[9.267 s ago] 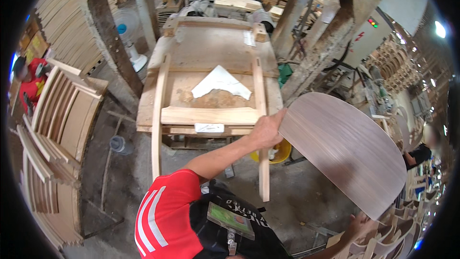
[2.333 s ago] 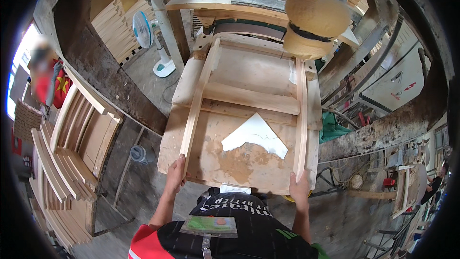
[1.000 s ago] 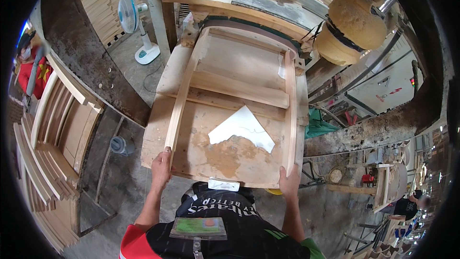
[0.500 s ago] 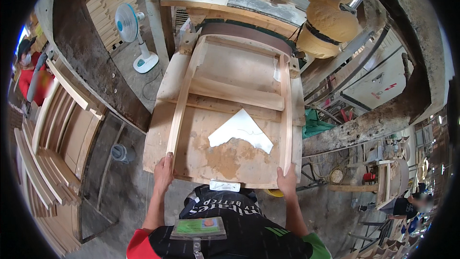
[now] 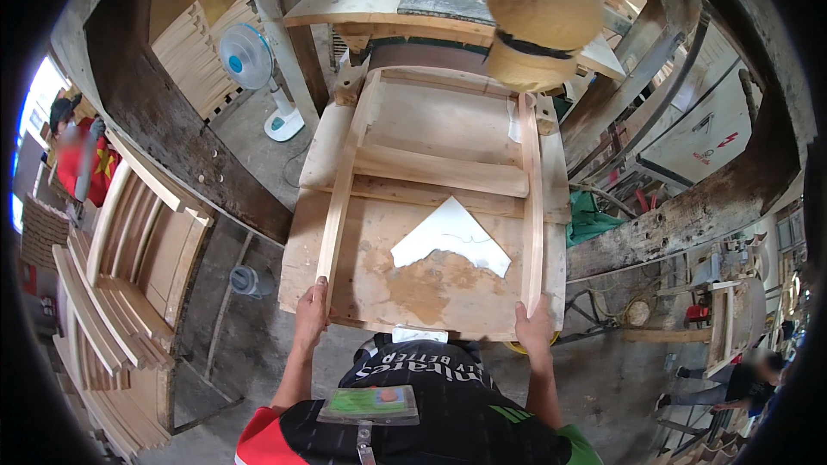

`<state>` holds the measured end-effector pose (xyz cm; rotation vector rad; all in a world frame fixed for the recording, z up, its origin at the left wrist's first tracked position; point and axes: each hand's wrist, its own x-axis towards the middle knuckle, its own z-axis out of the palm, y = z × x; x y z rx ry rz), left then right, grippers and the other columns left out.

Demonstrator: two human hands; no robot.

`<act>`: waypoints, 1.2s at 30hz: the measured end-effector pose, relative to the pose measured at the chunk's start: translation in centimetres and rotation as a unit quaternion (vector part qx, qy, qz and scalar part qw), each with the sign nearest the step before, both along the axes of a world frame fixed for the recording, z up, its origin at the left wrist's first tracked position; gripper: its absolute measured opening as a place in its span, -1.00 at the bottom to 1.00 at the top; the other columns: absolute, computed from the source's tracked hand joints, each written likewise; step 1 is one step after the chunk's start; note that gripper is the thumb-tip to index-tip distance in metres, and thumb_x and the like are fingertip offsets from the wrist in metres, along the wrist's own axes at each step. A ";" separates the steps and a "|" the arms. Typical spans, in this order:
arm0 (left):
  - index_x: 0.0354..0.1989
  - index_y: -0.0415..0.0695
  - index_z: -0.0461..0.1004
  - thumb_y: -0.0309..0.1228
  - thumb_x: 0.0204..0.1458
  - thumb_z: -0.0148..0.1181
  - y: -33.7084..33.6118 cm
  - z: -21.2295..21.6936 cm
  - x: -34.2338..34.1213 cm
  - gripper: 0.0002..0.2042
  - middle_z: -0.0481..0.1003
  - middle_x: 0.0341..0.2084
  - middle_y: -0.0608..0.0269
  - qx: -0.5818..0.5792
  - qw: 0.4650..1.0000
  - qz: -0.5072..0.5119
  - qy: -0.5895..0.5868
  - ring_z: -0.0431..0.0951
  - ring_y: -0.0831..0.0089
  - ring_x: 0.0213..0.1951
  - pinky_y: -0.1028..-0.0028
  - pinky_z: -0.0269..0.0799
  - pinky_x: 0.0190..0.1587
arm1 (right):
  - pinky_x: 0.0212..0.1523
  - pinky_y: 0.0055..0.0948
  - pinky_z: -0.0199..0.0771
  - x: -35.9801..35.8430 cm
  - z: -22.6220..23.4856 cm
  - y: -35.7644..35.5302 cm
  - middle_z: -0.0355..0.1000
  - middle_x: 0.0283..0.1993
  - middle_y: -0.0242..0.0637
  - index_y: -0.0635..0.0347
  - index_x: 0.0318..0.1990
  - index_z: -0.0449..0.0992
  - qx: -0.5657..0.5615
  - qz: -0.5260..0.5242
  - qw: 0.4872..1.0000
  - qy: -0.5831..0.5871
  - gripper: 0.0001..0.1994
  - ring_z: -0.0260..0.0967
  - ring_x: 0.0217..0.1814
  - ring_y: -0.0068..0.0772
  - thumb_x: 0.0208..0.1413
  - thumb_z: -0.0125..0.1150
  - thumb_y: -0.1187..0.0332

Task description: The person repeatedly picks up wooden chair frames and curved backrest pieces, places them on a workbench, and passes them to a coworker. The person handles multiple chair frames and backrests one at a time in a repetitive loop.

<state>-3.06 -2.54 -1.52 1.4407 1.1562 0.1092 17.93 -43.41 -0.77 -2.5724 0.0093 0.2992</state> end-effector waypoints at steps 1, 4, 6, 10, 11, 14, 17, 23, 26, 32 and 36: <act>-0.08 -0.21 0.56 0.26 0.29 -0.04 0.0 0.1 0.2 -0.35 0.43 -0.65 0.29 -0.004 1.000 -0.002 -0.004 0.36 0.58 -0.72 0.52 0.23 -0.70 | 0.08 0.15 0.44 0.0 0.2 0.1 0.56 -0.03 0.23 0.17 0.23 0.27 -0.003 -0.005 1.000 0.007 -0.48 0.50 0.07 0.37 0.24 0.25 0.12; -0.08 -0.21 0.54 0.28 0.28 -0.04 -0.2 0.6 0.3 -0.33 0.44 -0.63 0.28 0.003 1.000 -0.005 0.008 0.36 0.58 -0.71 0.52 0.22 -0.71 | 0.09 0.14 0.44 -0.1 0.5 0.3 0.56 -0.02 0.22 0.14 0.23 0.27 0.010 -0.012 1.000 0.013 -0.49 0.49 0.08 0.36 0.24 0.25 0.12; -0.09 -0.21 0.53 0.29 0.28 -0.05 -0.1 0.9 0.4 -0.33 0.44 -0.63 0.27 0.005 1.000 -0.009 0.009 0.37 0.58 -0.71 0.52 0.23 -0.71 | 0.09 0.13 0.43 -0.1 0.4 0.1 0.56 -0.01 0.21 0.11 0.23 0.29 0.048 -0.006 0.999 -0.004 -0.50 0.49 0.09 0.35 0.24 0.25 0.13; -0.10 -0.21 0.52 0.29 0.29 -0.07 -0.1 1.3 0.6 -0.32 0.44 -0.63 0.27 0.006 1.000 -0.019 0.016 0.37 0.58 -0.71 0.52 0.22 -0.72 | 0.06 0.12 0.45 0.2 0.4 -0.3 0.56 -0.03 0.20 0.16 0.20 0.31 0.065 -0.007 0.998 -0.005 -0.53 0.50 0.05 0.35 0.24 0.26 0.18; -0.10 -0.21 0.52 0.29 0.29 -0.07 -0.2 1.4 0.6 -0.33 0.44 -0.62 0.27 0.006 1.000 -0.020 0.017 0.37 0.57 -0.71 0.52 0.23 -0.71 | 0.03 0.11 0.47 0.3 0.3 -0.3 0.56 -0.05 0.20 0.19 0.18 0.32 0.068 -0.006 0.998 -0.013 -0.54 0.52 0.02 0.34 0.23 0.27 0.20; -0.09 -0.21 0.52 0.27 0.30 -0.07 -0.2 1.6 0.6 -0.34 0.46 -0.60 0.25 0.000 1.000 -0.018 0.017 0.40 0.55 -0.69 0.50 0.27 -0.68 | -0.08 0.01 0.53 0.6 0.3 -0.8 0.57 -0.14 0.08 0.21 0.14 0.35 0.143 -0.001 0.990 0.009 -0.58 0.57 -0.11 0.16 0.24 0.28 0.21; -0.07 -0.19 0.51 0.27 0.31 -0.07 0.1 1.7 0.8 -0.35 0.49 -0.56 0.22 -0.041 0.999 -0.019 0.001 0.47 0.49 -0.63 0.47 0.36 -0.61 | -0.24 -0.15 0.56 1.9 -0.4 -2.6 0.53 -0.25 -0.11 0.20 0.13 0.40 0.320 -0.034 0.926 0.198 -0.59 0.55 -0.28 -0.13 0.30 0.24 0.13; -0.08 -0.12 0.51 0.37 0.30 -0.27 2.4 1.2 2.2 -0.27 0.57 -0.50 0.13 -0.235 0.967 -0.023 -0.094 0.57 0.31 -0.53 0.31 0.49 -0.50 | -0.51 -0.37 0.42 2.1 -3.3 -3.8 0.43 -0.39 -0.29 0.20 0.12 0.43 0.661 -0.076 0.650 0.368 -0.51 0.41 -0.54 -0.40 0.38 0.06 -0.08; -0.16 -0.12 0.51 0.40 0.28 -0.33 3.9 0.7 3.0 -0.24 0.54 -0.56 0.13 -0.316 0.945 -0.026 -0.086 0.54 0.26 -0.58 0.22 0.50 -0.48 | -0.60 -0.39 0.34 2.1 -3.3 -3.4 0.41 -0.46 -0.30 0.20 0.05 0.45 0.646 -0.106 0.662 0.364 -0.52 0.36 -0.61 -0.42 0.38 0.06 -0.10; -0.31 -0.11 0.45 0.33 0.30 -0.36 4.0 0.9 4.5 -0.29 0.38 -0.67 0.24 -0.276 0.960 -0.038 0.008 0.37 0.27 -0.68 0.23 0.40 -0.55 | -0.67 -0.45 0.27 1.8 -1.6 -2.9 0.37 -0.55 -0.37 0.14 -0.10 0.47 0.578 -0.178 0.718 0.346 -0.56 0.28 -0.69 -0.47 0.33 0.13 -0.10; -0.32 -0.11 0.41 0.18 0.33 -0.38 3.7 1.1 4.3 -0.40 0.36 -0.66 0.23 -0.247 0.968 -0.039 -0.004 0.36 0.28 -0.67 0.22 0.35 -0.56 | -0.68 -0.46 0.28 2.0 -1.1 -2.6 0.38 -0.55 -0.37 0.13 -0.14 0.47 0.555 -0.184 0.735 0.342 -0.56 0.29 -0.69 -0.49 0.30 0.18 -0.12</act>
